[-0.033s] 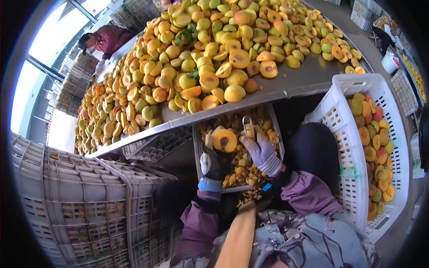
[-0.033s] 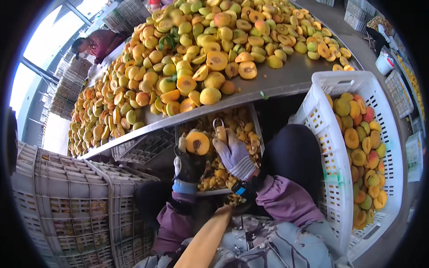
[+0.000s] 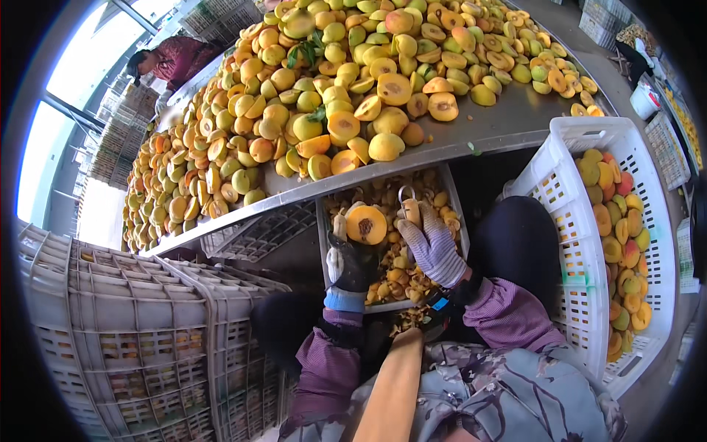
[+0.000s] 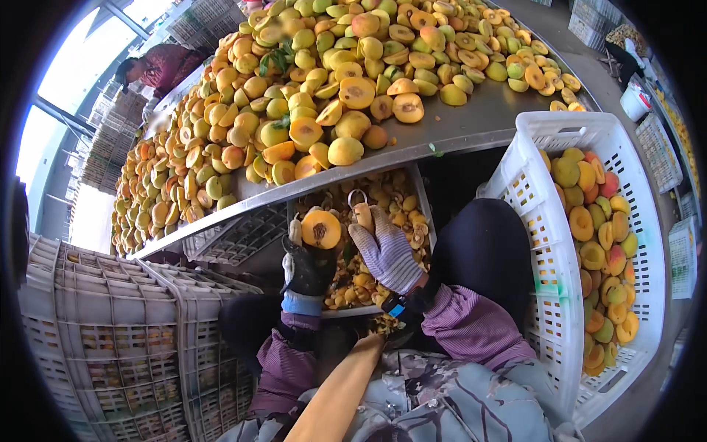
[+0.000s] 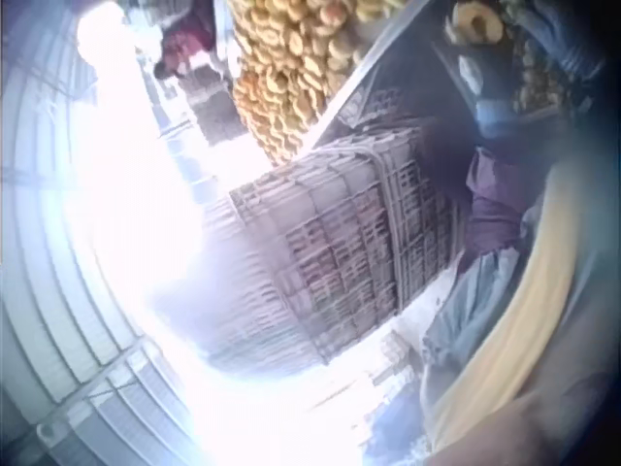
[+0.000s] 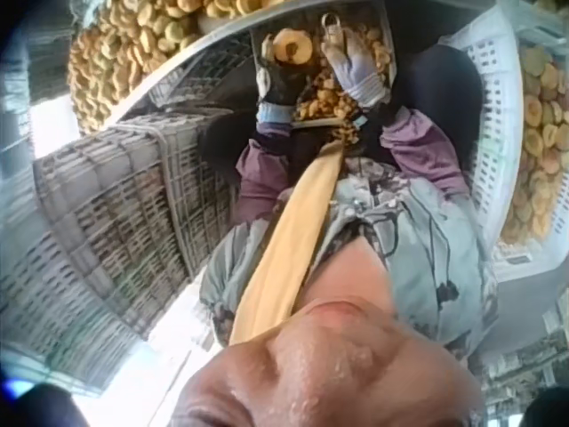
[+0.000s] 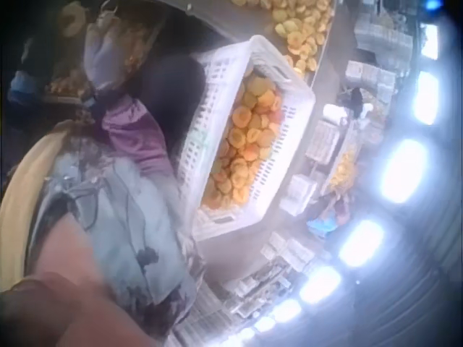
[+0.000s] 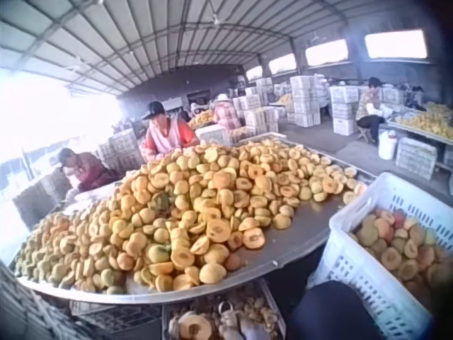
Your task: The person pits peaches at a processing station. Using a small handheld pitter, they remove the seeds from several peaches one by one, dropping the pitted fruit and the seeds into separate bins below the table.
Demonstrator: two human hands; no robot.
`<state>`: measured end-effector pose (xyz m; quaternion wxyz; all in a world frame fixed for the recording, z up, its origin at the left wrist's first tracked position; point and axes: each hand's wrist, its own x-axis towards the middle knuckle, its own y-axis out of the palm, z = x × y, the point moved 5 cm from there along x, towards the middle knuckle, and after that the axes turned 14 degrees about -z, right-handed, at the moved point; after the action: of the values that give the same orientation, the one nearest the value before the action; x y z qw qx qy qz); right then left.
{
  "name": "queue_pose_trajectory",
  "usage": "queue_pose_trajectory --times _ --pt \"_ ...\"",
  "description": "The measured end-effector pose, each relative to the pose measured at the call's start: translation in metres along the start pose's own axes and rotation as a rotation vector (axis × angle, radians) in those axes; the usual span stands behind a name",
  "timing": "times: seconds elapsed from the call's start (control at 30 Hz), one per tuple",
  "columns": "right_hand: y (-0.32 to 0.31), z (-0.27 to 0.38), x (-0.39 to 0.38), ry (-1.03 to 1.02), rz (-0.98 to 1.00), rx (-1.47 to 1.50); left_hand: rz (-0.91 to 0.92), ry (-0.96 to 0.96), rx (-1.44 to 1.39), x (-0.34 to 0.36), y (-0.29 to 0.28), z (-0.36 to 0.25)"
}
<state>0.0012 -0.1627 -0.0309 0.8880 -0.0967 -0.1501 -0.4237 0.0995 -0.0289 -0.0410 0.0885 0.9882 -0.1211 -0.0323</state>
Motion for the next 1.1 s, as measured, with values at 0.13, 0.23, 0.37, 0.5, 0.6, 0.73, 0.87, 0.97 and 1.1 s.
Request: queue_pose_trajectory --times 0.13,0.23,0.37,0.5,0.6,0.73,0.87,0.97,1.1 --pt "0.002 0.014 0.0 -0.026 0.175 -0.228 -0.064 -0.302 -0.317 0.001 0.001 0.006" --pt "0.003 0.021 -0.008 -0.118 0.253 -0.354 -0.054 0.059 0.101 0.003 -0.013 0.018" --pt "0.006 0.024 -0.02 -0.113 0.332 -0.452 -0.041 -0.273 -0.261 -0.004 -0.002 0.016" --pt "0.009 0.024 -0.022 -0.193 0.335 -0.522 0.05 0.315 0.355 -0.008 0.0 0.0" --pt "0.009 0.023 -0.021 -0.246 0.319 -0.539 0.056 0.103 0.205 -0.005 0.006 0.0" --pt "0.009 0.018 -0.021 -0.284 0.286 -0.509 0.112 -0.042 -0.022 -0.012 0.016 -0.007" --pt "0.009 0.017 -0.022 -0.254 0.322 -0.551 0.169 0.082 0.089 -0.015 0.019 -0.018" --pt "0.012 0.011 -0.026 -0.307 0.342 -0.589 0.147 -0.128 -0.085 -0.012 0.015 -0.013" --pt "0.016 0.005 -0.032 -0.292 0.391 -0.586 0.197 0.091 0.108 -0.014 0.009 -0.018"
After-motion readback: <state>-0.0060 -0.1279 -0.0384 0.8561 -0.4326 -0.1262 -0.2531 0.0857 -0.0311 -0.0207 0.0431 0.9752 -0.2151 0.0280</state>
